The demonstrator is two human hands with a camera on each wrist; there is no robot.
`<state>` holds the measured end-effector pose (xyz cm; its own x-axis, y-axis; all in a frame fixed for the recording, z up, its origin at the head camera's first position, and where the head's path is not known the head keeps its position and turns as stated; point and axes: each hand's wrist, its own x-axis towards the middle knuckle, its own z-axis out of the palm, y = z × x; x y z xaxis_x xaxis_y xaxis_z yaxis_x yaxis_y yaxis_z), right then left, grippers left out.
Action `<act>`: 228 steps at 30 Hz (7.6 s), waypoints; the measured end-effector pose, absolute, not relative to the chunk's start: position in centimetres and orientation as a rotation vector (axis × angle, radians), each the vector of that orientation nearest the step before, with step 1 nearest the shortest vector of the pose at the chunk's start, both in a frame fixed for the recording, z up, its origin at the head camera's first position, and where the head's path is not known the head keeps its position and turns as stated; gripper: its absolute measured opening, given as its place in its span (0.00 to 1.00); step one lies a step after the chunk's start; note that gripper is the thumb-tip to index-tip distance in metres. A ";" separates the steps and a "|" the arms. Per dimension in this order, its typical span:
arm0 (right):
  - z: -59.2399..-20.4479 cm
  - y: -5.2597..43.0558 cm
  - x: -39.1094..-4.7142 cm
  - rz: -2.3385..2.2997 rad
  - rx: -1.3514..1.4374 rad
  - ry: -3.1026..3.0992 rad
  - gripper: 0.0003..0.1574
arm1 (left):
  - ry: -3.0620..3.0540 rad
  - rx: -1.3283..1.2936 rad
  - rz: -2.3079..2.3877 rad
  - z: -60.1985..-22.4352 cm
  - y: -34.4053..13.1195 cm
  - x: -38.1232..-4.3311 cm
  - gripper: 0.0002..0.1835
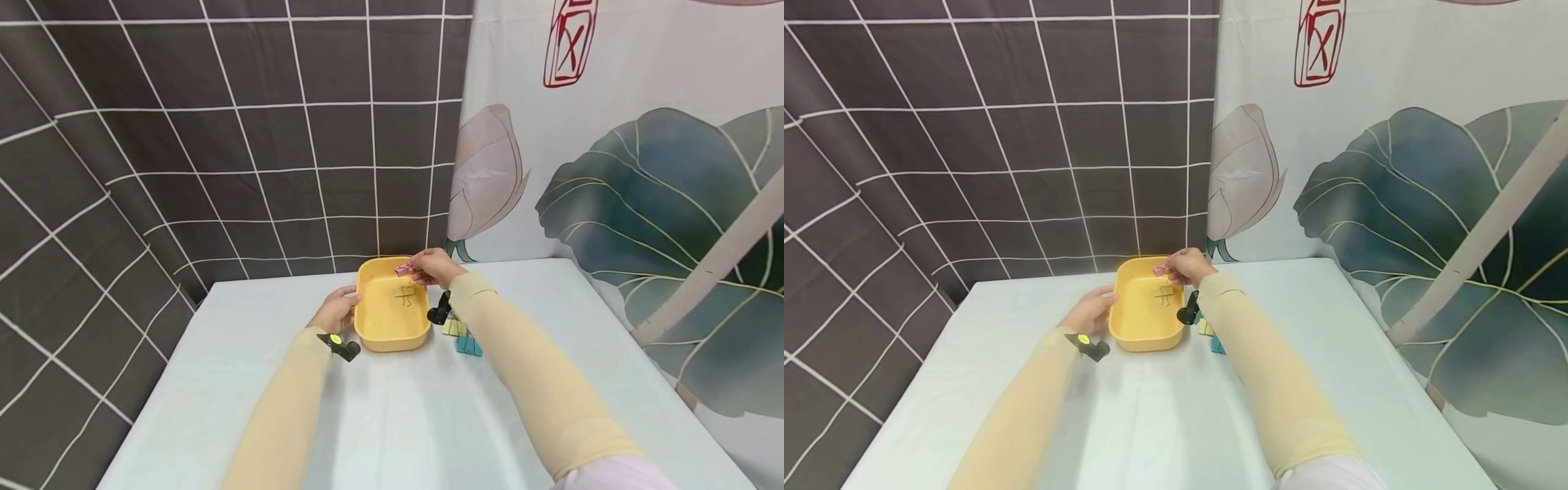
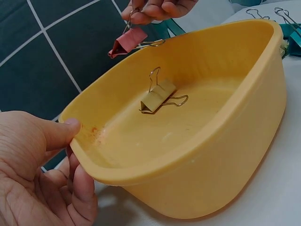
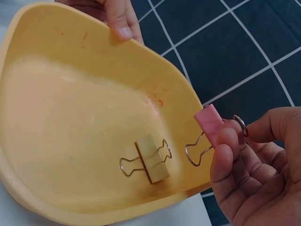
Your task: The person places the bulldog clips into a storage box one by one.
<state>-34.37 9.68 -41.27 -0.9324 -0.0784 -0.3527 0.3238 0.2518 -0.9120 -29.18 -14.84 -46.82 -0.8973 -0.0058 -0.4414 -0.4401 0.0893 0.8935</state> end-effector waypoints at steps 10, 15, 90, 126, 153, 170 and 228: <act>-41.3 9.6 -34.4 -1.728 0.226 2.203 0.15 | 2.045 -0.445 1.869 -46.7 -14.9 -29.1 0.24; -41.4 9.5 -34.2 -1.733 0.215 2.226 0.20 | 2.051 -0.435 1.865 -46.7 -14.9 -29.1 0.24; -43.3 23.4 -29.4 -1.481 0.318 2.164 0.30 | 2.049 -0.432 1.873 -46.5 -14.8 -28.9 0.25; -43.6 23.4 -29.5 -1.558 0.352 2.182 0.29 | 2.022 -0.438 1.888 -46.0 -14.6 -28.7 0.25; -41.3 24.5 -29.6 -1.452 0.299 2.337 0.31 | 2.046 -0.463 1.844 -45.9 -14.7 -28.7 0.24; -38.7 24.7 -29.1 -1.460 0.184 2.414 0.24 | 2.047 -0.450 1.862 -46.0 -14.6 -28.8 0.24; -42.3 26.5 -31.2 -1.666 0.425 2.348 0.30 | 2.060 -0.449 1.834 -45.7 -14.5 -28.3 0.25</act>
<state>-31.25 26.46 -42.33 -0.9313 0.1010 -0.3500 0.3637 0.3110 -0.8780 -28.29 -14.54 -45.68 -0.8902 -0.0065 -0.4556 -0.4533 0.1141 0.8840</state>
